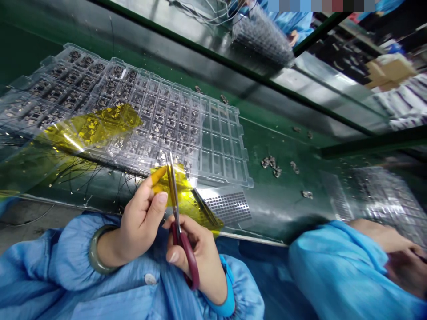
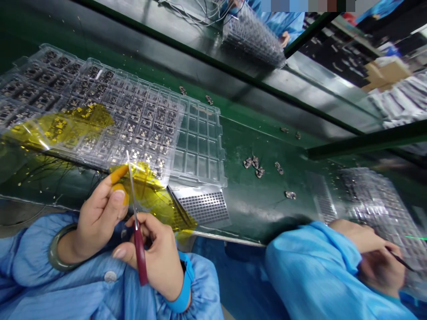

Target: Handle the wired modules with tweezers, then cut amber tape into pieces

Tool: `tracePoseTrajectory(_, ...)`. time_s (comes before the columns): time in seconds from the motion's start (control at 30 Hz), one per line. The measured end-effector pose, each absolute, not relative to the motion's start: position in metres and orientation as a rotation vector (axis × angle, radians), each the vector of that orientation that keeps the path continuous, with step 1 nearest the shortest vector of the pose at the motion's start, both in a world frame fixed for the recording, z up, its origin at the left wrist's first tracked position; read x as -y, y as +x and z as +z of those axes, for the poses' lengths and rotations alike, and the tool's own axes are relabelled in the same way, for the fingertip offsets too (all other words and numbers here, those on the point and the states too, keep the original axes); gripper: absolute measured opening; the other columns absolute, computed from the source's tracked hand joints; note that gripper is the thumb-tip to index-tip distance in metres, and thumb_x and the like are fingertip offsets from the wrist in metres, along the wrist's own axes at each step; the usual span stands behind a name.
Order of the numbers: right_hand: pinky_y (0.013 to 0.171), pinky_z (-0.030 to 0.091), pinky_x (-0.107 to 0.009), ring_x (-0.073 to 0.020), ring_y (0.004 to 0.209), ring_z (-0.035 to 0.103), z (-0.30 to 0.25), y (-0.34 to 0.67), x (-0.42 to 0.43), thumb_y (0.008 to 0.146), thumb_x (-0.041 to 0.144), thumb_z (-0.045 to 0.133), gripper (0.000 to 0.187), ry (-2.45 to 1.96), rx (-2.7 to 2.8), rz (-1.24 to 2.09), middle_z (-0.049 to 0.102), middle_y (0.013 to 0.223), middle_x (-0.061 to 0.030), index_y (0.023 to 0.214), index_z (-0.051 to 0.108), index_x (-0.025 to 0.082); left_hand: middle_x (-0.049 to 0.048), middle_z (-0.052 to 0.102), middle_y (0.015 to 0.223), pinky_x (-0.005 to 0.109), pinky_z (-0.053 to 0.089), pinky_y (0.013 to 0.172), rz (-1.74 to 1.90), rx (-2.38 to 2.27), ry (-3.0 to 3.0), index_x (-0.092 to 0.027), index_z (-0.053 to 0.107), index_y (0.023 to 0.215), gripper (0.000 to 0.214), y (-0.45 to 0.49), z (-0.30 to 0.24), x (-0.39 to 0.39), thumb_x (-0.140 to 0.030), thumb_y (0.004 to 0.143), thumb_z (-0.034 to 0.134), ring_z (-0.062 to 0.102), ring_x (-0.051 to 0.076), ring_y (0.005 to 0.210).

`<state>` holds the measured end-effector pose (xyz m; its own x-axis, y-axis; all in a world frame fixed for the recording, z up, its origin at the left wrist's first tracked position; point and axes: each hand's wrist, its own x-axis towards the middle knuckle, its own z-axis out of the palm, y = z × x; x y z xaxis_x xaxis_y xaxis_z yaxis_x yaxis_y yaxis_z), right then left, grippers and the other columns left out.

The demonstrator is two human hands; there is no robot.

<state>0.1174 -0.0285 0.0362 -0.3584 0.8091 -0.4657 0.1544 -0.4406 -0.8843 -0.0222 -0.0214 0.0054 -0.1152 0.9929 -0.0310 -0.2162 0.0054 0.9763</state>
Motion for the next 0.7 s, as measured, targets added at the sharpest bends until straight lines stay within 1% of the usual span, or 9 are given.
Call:
tracePoseTrajectory(0.13, 0.049, 0.028, -0.024, -0.0093, 0.050, 0.035, 0.0354, 0.1177, 0.0280, 0.053, 0.067, 0.083, 0.064, -1.436, 1.294, 1.836, 0.044, 0.054, 0.0073, 0.085, 0.062, 0.016, -0.0058, 0.045, 0.063, 0.018, 0.039, 0.047, 1.366, -1.157, 0.986, -0.024, 0.048, 0.137, 0.039, -0.0227, 0.0056, 0.0227, -0.032, 0.099, 0.048, 0.042, 0.008, 0.051)
tracePoseTrajectory(0.2, 0.048, 0.028, -0.024, -0.0093, 0.050, 0.035, 0.0353, 0.1184, 0.0278, 0.054, 0.068, 0.082, 0.064, -1.441, 1.292, 1.833, 0.044, 0.054, 0.0073, 0.085, 0.062, 0.016, -0.0060, 0.044, 0.063, 0.018, 0.039, 0.046, 1.364, -1.151, 0.996, -0.024, 0.047, 0.138, 0.040, -0.0231, 0.0062, 0.0232, -0.032, 0.099, 0.047, 0.041, 0.008, 0.051)
tracePoseTrajectory(0.33, 0.048, 0.028, -0.023, -0.0091, 0.051, 0.036, 0.0365, 0.1183, 0.0254, 0.055, 0.072, 0.079, 0.067, -1.388, 1.270, 1.835, 0.048, 0.057, 0.0057, 0.086, 0.062, 0.015, -0.0065, 0.043, 0.061, 0.017, 0.038, 0.045, 1.355, -1.137, 1.020, -0.024, 0.050, 0.136, 0.038, -0.0229, 0.0092, 0.0227, -0.033, 0.099, 0.048, 0.040, 0.007, 0.049)
tracePoseTrajectory(0.53, 0.047, 0.029, -0.022, -0.0084, 0.050, 0.037, 0.0345, 0.1171, 0.0250, 0.055, 0.059, 0.087, 0.059, -1.363, 1.203, 1.873, 0.048, 0.056, 0.0068, 0.086, 0.063, 0.015, -0.0068, 0.043, 0.059, 0.015, 0.037, 0.043, 1.362, -1.157, 1.023, -0.022, 0.051, 0.136, 0.039, -0.0220, 0.0107, 0.0212, -0.035, 0.099, 0.048, 0.039, 0.007, 0.048)
tracePoseTrajectory(0.7, 0.048, 0.031, -0.021, -0.0083, 0.051, 0.039, 0.0323, 0.1186, 0.0243, 0.057, 0.057, 0.087, 0.057, -1.311, 1.203, 1.857, 0.051, 0.059, 0.0054, 0.086, 0.063, 0.015, -0.0063, 0.044, 0.060, 0.015, 0.038, 0.044, 1.358, -1.126, 1.028, -0.023, 0.051, 0.135, 0.038, -0.0212, 0.0111, 0.0212, -0.035, 0.099, 0.048, 0.040, 0.006, 0.048)
